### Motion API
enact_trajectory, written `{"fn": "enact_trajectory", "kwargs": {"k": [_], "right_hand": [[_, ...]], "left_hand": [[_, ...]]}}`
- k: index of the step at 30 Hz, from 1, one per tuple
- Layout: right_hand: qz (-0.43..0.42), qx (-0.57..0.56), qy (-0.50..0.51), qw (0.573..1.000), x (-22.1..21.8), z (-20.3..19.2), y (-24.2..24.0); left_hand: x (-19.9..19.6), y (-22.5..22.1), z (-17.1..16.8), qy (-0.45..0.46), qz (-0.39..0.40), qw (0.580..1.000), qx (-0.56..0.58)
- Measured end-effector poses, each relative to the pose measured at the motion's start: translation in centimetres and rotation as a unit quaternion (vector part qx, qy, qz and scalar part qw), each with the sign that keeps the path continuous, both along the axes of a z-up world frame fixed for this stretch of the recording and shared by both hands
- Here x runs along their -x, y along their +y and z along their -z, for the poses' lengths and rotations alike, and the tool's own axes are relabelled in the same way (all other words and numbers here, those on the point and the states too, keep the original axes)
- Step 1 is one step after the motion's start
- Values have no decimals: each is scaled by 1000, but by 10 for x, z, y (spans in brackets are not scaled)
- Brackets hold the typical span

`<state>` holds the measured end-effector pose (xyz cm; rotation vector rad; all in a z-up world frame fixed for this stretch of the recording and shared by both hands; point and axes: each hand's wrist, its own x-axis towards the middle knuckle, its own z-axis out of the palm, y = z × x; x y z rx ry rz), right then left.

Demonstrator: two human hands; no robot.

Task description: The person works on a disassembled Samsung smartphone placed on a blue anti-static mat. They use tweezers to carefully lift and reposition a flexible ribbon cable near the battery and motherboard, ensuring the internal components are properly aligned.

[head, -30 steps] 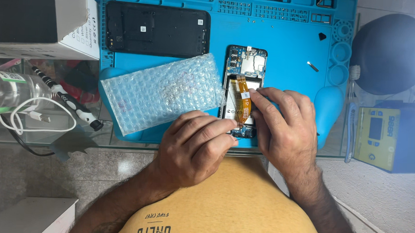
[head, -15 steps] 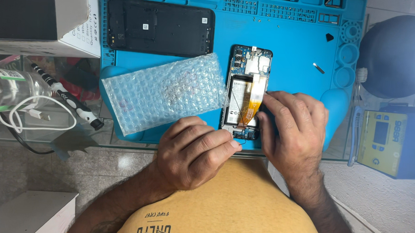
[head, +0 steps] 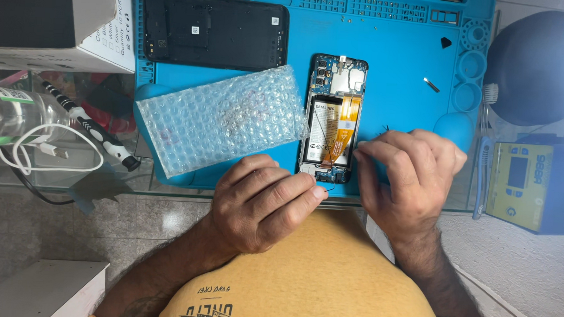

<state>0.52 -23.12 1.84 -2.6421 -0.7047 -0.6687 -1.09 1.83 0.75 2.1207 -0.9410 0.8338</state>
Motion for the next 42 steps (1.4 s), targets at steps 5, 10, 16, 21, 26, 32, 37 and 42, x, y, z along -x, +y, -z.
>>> {"fn": "enact_trajectory", "kwargs": {"k": [5,10,16,21,26,32,37,42], "right_hand": [[-49,-110,46,992,11,-11,-2],[5,-237,256,937,16,-31,-7],[89,-338,472,809,12,-19,-29],[66,-334,502,795,6,-25,-32],[108,-156,506,841,-6,-46,-18],[125,-188,423,878,1,-48,-21],[-30,-41,190,980,-13,-43,-26],[16,-152,291,944,-8,-53,-9]], "left_hand": [[-4,0,-7,-68,27,997,-26],[-9,-5,-6,-122,71,989,-34],[-14,-9,-10,-123,94,987,-39],[-16,-12,-9,-139,95,984,-53],[-17,-11,-9,-160,93,981,-57],[-15,-10,-8,-157,77,983,-55],[-10,-7,-7,-151,27,987,-43],[-11,-8,-6,-165,9,985,-41]]}}
